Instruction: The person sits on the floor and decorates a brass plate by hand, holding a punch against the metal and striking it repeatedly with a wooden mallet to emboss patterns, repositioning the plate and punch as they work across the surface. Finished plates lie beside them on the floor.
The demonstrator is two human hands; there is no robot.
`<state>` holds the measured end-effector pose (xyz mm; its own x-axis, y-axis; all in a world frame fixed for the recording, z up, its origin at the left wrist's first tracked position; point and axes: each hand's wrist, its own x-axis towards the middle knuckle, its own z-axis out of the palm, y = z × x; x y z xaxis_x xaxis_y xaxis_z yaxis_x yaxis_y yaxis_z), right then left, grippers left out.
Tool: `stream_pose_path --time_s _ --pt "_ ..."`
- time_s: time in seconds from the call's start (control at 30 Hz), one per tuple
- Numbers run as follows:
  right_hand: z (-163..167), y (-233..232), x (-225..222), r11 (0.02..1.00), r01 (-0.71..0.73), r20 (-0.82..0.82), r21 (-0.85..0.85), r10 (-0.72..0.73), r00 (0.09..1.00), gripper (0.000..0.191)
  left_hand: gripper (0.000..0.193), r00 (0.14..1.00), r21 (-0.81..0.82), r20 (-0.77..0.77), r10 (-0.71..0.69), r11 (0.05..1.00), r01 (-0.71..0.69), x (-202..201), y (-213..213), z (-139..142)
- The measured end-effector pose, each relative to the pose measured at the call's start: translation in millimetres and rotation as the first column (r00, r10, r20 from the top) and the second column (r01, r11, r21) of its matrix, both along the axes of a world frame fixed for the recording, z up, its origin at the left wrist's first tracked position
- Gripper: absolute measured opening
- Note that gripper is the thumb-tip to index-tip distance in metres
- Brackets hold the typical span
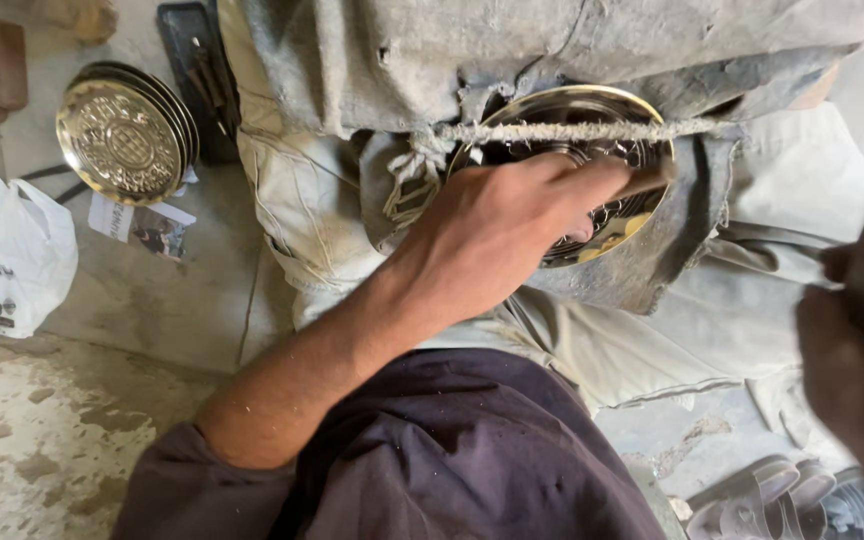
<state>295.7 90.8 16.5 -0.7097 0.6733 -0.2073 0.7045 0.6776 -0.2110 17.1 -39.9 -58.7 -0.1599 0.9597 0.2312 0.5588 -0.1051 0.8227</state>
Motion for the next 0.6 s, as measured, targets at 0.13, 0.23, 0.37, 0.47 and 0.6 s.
stream_pose_path --time_s 0.13,0.23,0.37,0.47,0.6 --pt "-15.8 -50.0 16.1 0.924 0.332 -0.226 -0.189 -0.370 0.901 0.035 0.013 0.956 -0.127 -0.199 -0.215 0.973 0.192 -0.1 19.3 -2.4" --pt "-38.5 -91.8 18.0 0.831 0.515 -0.297 -0.208 -0.556 0.776 0.042 0.010 0.904 -0.152 -0.277 -0.327 0.943 0.295 3.3 24.4 -1.3" --pt "-56.1 -128.1 10.6 0.838 0.538 -0.221 -0.095 -0.545 0.809 0.045 0.008 0.778 -0.279 -0.410 -0.475 0.878 0.389 12.0 28.0 7.0" --pt "-53.8 -131.1 2.0 0.842 0.539 -0.108 -0.034 -0.539 0.835 0.049 0.007 0.905 -0.121 -0.252 -0.342 0.939 0.321 1.3 19.5 14.4" --pt "-35.6 -105.5 3.1 0.784 0.582 -0.301 -0.216 -0.621 0.724 0.059 0.015 0.975 0.076 -0.079 0.208 0.976 -0.202 -12.5 -10.0 21.5"
